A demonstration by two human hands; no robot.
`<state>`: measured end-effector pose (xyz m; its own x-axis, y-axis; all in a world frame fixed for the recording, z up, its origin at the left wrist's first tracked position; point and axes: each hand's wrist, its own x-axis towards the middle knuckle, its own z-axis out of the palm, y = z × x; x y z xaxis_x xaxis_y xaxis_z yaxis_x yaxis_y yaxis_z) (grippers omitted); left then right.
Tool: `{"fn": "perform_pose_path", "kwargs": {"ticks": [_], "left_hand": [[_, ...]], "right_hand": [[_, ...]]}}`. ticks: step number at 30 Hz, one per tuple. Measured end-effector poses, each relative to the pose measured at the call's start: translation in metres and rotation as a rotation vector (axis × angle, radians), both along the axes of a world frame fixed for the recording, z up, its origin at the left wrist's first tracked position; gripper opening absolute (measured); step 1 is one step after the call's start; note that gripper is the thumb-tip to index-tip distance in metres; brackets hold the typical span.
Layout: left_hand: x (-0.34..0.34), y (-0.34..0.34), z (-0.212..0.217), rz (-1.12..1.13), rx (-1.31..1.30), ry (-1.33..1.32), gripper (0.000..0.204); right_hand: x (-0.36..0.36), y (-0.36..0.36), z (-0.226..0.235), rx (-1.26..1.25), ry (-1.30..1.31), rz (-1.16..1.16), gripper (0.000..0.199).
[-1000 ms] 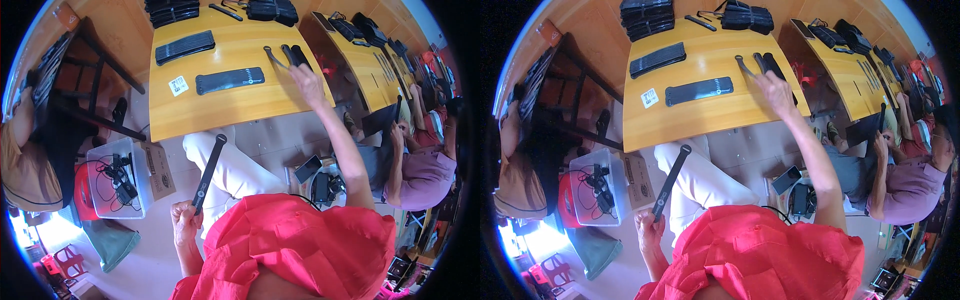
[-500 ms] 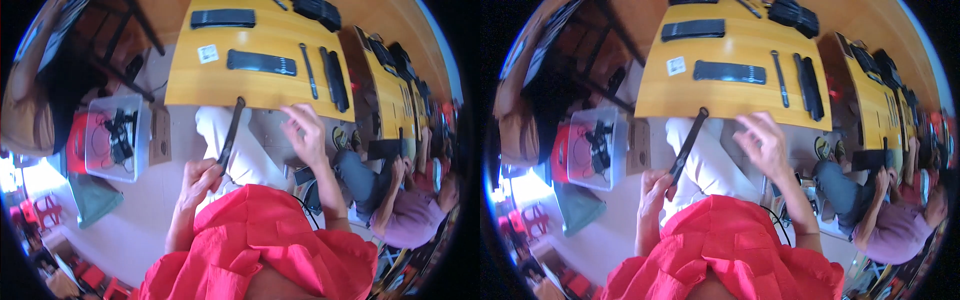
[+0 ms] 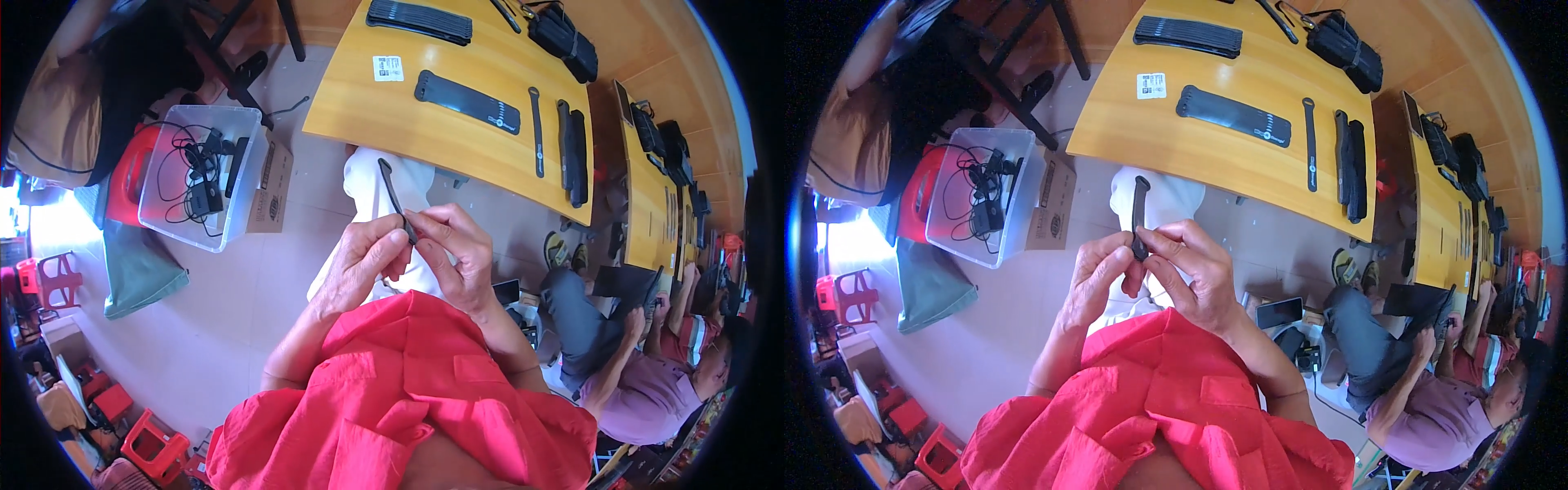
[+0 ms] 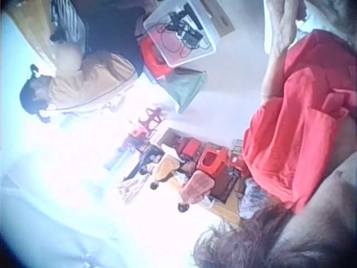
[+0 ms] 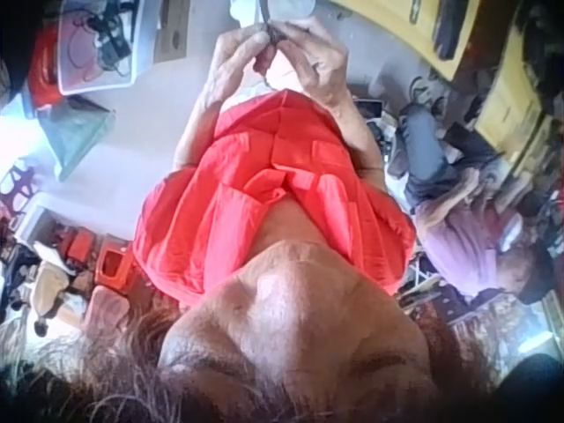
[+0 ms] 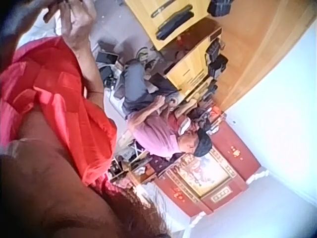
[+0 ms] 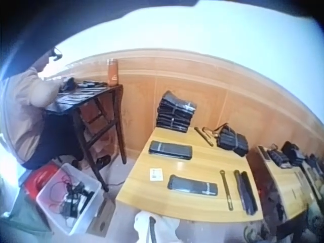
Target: Manually assembling and inspecting black straps in a workshop.
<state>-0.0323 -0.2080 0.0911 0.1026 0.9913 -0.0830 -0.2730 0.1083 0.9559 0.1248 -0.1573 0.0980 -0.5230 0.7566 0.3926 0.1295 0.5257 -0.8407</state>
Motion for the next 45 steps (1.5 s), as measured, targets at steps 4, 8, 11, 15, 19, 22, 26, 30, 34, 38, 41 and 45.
{"fn": "perform_pose_path", "kwargs": {"ticks": [4, 8, 11, 15, 19, 22, 26, 30, 34, 38, 41, 45], "left_hand": [[0.001, 0.001, 0.001, -0.026, 0.011, 0.022, 0.027], [0.0, 0.001, 0.003, -0.034, 0.002, 0.051, 0.025], [0.001, 0.002, 0.004, -0.046, -0.004, 0.041, 0.024], [0.003, 0.003, 0.004, -0.051, 0.018, 0.067, 0.025], [0.004, 0.005, 0.007, -0.047, 0.014, 0.139, 0.025], [0.005, 0.006, 0.007, -0.049, 0.03, 0.168, 0.025], [0.008, 0.009, 0.01, -0.032, 0.065, 0.237, 0.023], [0.014, 0.012, 0.02, 0.028, 0.159, 0.429, 0.015], [0.016, 0.015, 0.024, 0.054, 0.22, 0.51, 0.018], [0.016, 0.015, 0.024, 0.07, 0.202, 0.53, 0.021], [0.021, 0.015, 0.026, 0.141, 0.149, 0.422, 0.022], [0.023, 0.017, 0.025, 0.153, 0.156, 0.376, 0.021]], "right_hand": [[0.001, 0.001, 0.0, 0.005, 0.002, -0.009, 0.028], [0.002, 0.001, -0.001, -0.01, 0.005, -0.008, 0.027], [0.003, 0.003, -0.001, -0.041, 0.007, -0.003, 0.026], [0.005, 0.004, -0.004, -0.121, 0.046, 0.014, 0.024], [0.005, 0.006, -0.005, -0.138, 0.055, 0.015, 0.024], [0.005, 0.006, -0.004, -0.147, 0.075, 0.017, 0.023], [0.004, 0.008, 0.0, -0.129, 0.086, -0.011, 0.02], [0.006, 0.012, 0.005, -0.107, 0.093, 0.005, 0.02], [0.01, 0.016, 0.005, -0.12, 0.088, 0.002, 0.019], [0.01, 0.017, 0.003, -0.123, 0.131, 0.043, 0.022], [0.008, 0.016, 0.001, -0.132, 0.156, 0.042, 0.023], [0.01, 0.017, 0.0, -0.103, 0.149, 0.022, 0.023]]}}
